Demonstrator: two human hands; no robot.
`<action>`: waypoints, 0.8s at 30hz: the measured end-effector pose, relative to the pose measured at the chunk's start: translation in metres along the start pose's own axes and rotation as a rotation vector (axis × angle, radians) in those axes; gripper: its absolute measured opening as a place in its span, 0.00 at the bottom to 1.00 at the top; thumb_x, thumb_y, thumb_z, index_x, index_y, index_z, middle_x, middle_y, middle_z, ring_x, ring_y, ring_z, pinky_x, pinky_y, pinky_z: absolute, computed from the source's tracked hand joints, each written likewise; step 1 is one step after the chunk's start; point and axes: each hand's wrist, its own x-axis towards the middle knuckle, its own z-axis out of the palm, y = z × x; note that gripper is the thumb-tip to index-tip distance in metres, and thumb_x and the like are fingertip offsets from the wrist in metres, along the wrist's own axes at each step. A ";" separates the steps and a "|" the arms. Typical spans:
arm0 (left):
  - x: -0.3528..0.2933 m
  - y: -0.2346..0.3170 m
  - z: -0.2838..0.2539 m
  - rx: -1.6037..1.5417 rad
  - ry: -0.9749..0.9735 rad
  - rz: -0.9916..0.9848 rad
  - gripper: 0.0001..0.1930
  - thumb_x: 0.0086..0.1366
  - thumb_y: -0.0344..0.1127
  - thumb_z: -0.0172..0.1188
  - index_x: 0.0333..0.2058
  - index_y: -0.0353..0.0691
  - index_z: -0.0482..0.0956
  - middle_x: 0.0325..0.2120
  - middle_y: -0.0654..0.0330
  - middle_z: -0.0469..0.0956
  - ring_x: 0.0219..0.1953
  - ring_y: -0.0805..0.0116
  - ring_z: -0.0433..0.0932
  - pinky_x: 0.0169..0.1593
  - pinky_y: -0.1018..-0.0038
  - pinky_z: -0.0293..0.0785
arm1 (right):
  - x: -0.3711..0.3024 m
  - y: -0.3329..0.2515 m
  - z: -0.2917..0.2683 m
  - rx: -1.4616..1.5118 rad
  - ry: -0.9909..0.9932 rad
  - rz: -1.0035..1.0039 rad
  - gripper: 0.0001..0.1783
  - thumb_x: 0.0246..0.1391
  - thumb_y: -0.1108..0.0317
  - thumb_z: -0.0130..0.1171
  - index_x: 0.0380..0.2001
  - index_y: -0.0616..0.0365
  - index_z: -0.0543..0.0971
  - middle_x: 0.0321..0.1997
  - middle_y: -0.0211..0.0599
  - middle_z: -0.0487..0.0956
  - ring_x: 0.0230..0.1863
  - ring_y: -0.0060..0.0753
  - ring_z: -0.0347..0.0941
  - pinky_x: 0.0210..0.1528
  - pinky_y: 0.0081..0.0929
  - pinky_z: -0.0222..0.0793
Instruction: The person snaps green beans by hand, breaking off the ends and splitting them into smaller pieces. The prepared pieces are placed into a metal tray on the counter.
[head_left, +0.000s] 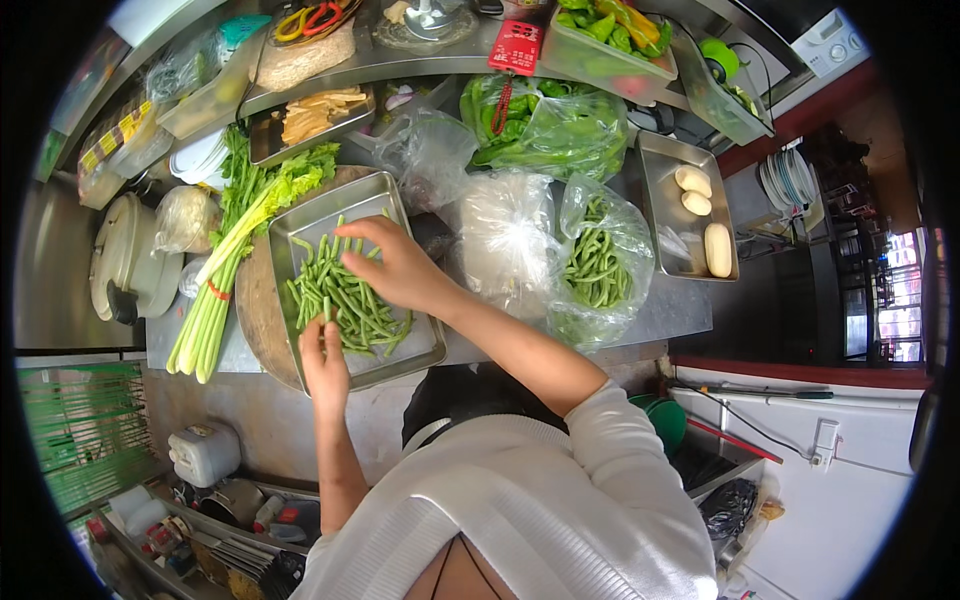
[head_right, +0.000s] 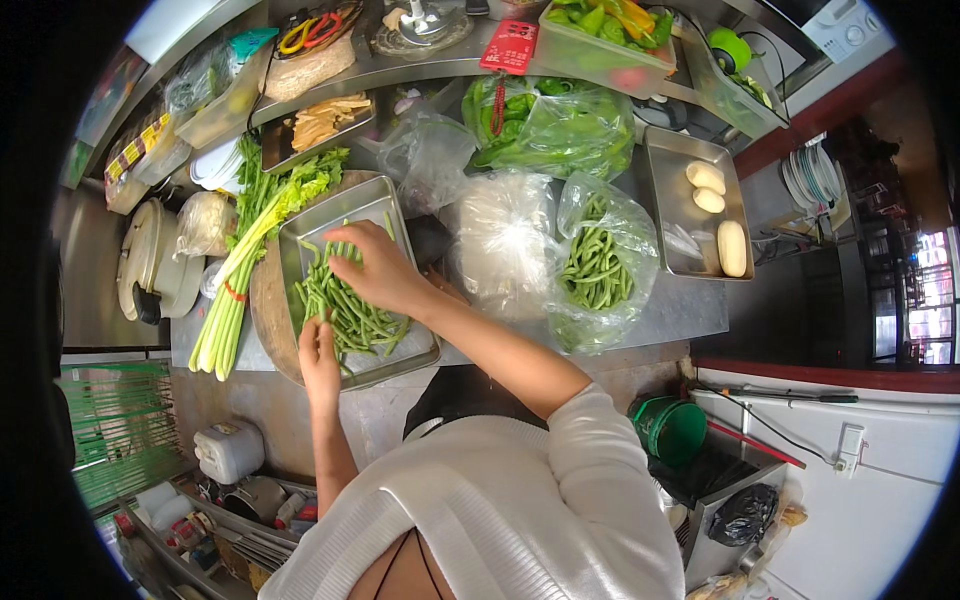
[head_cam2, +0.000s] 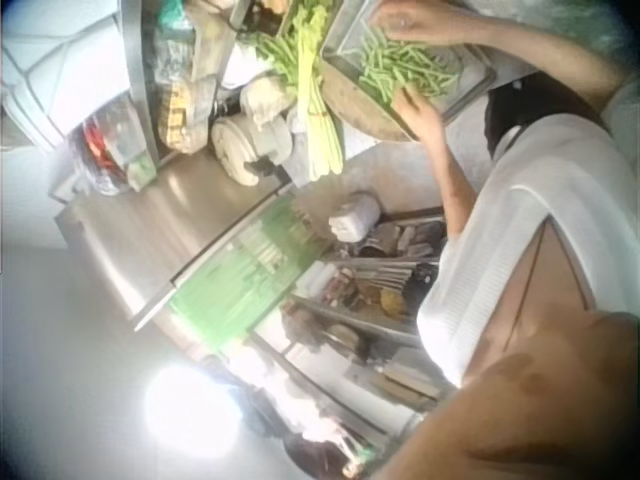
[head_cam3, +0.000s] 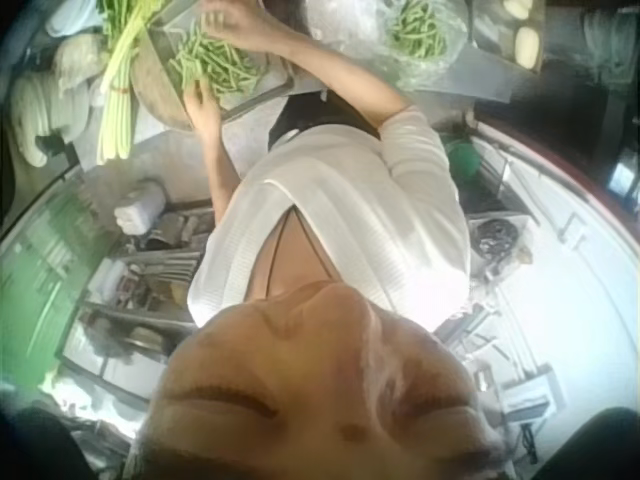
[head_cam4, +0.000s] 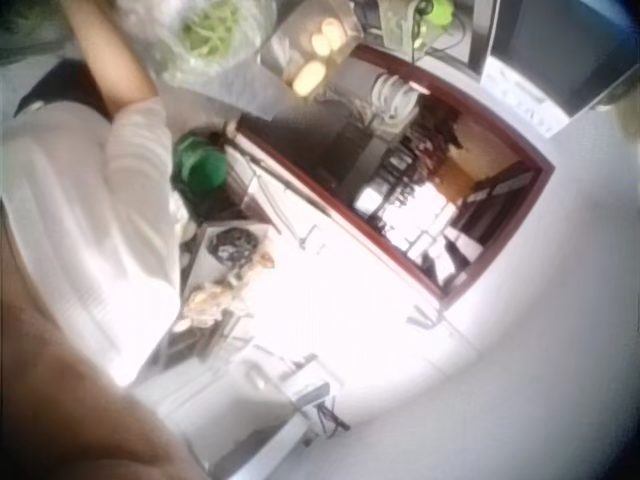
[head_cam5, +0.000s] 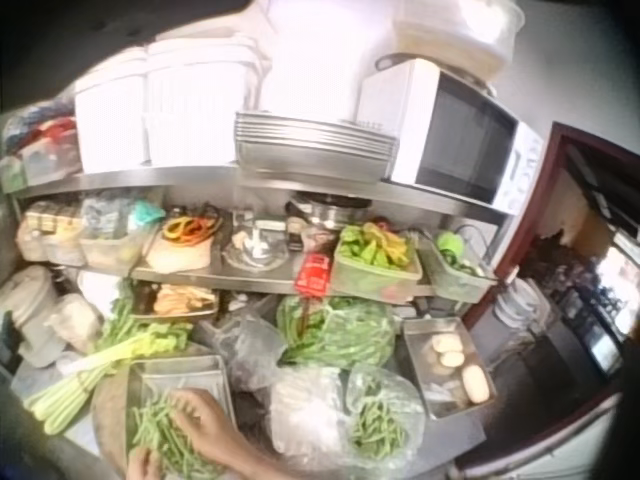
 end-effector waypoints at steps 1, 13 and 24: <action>0.009 0.004 -0.007 0.400 0.104 0.198 0.22 0.66 0.36 0.59 0.55 0.34 0.69 0.54 0.47 0.71 0.55 0.50 0.67 0.60 0.59 0.60 | 0.000 0.001 0.007 -0.142 0.114 -0.134 0.17 0.59 0.65 0.59 0.50 0.57 0.76 0.51 0.40 0.76 0.53 0.39 0.72 0.58 0.34 0.65; 0.013 0.060 0.069 -0.085 0.076 0.332 0.13 0.61 0.21 0.56 0.45 0.34 0.75 0.43 0.55 0.75 0.43 0.65 0.73 0.50 0.72 0.69 | -0.146 0.031 -0.221 -1.381 0.378 0.972 0.22 0.56 0.47 0.57 0.31 0.57 0.82 0.30 0.46 0.83 0.34 0.49 0.81 0.36 0.41 0.76; -0.003 0.139 0.177 -0.340 -0.617 0.582 0.24 0.59 0.18 0.57 0.55 0.38 0.71 0.52 0.53 0.69 0.42 0.67 0.76 0.41 0.76 0.72 | -0.164 -0.072 -0.195 -0.907 0.501 0.639 0.18 0.52 0.61 0.60 0.16 0.62 0.72 0.14 0.42 0.71 0.17 0.35 0.69 0.24 0.35 0.63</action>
